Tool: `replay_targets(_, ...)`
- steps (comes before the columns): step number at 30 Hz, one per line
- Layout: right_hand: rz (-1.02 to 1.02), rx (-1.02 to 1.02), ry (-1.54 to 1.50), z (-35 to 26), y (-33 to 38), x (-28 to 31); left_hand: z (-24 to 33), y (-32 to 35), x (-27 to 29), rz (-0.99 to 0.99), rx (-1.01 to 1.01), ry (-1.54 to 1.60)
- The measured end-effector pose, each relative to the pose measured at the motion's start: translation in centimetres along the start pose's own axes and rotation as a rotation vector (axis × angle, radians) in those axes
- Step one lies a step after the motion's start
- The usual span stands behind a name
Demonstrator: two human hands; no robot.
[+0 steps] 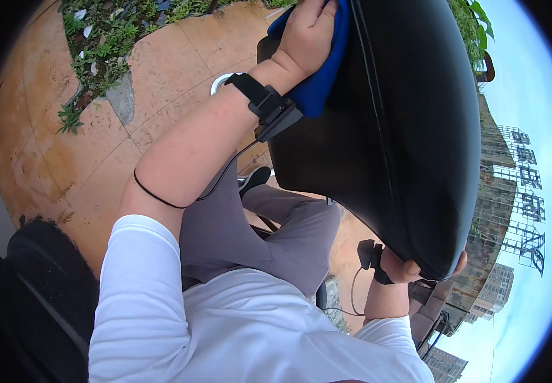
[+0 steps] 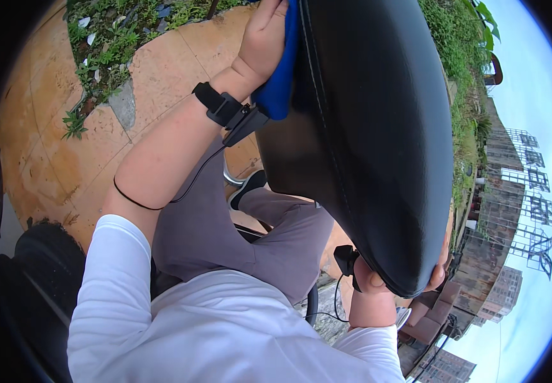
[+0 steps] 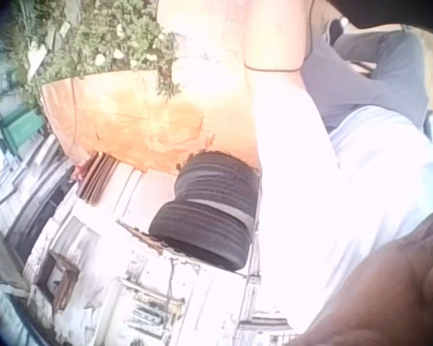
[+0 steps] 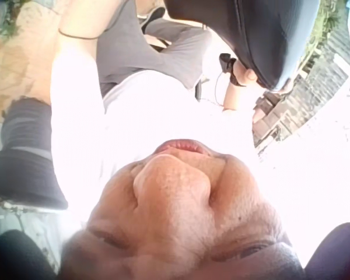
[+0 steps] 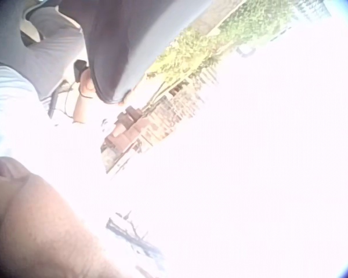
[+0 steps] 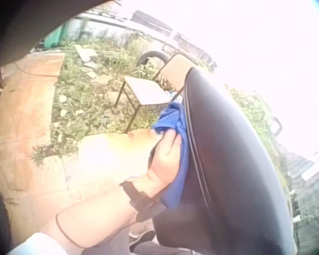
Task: Wiping down a black office chair with a blue cloth.
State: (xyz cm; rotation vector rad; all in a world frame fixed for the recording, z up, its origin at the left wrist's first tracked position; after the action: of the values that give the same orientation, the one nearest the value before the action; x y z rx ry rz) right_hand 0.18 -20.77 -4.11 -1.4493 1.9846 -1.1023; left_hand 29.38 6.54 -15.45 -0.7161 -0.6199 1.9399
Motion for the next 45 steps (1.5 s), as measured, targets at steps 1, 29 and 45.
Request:
replay_targets(1, -0.012, 0.008, -0.015, 0.0, 0.0, 0.1, -3.4, -1.4, -1.1, -0.066, 0.072, 0.03)
replay_targets(29, -0.026, -0.063, -0.13, 0.0, 0.7, -1.7, 8.0, 25.4, -2.3, -0.393, 0.529, 0.09)
replay_targets(45, 0.016, -0.621, -0.256, 4.2, 3.3, 2.6, -18.8, 9.0, -3.6, -0.271, 0.503, 0.051)
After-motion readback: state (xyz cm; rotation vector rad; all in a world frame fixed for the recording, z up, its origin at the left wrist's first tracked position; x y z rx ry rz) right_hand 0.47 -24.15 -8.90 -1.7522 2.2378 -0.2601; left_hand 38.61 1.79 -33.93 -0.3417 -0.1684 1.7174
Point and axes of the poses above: each hand's wrist, its own y-axis away from the middle knuckle, its own x-axis out of the back of the hand, z = x × y, the point moved 10 cm from there along -y, towards the middle knuckle, and after that the axes turned 11 degrees about -y, right-handed, at the moved point
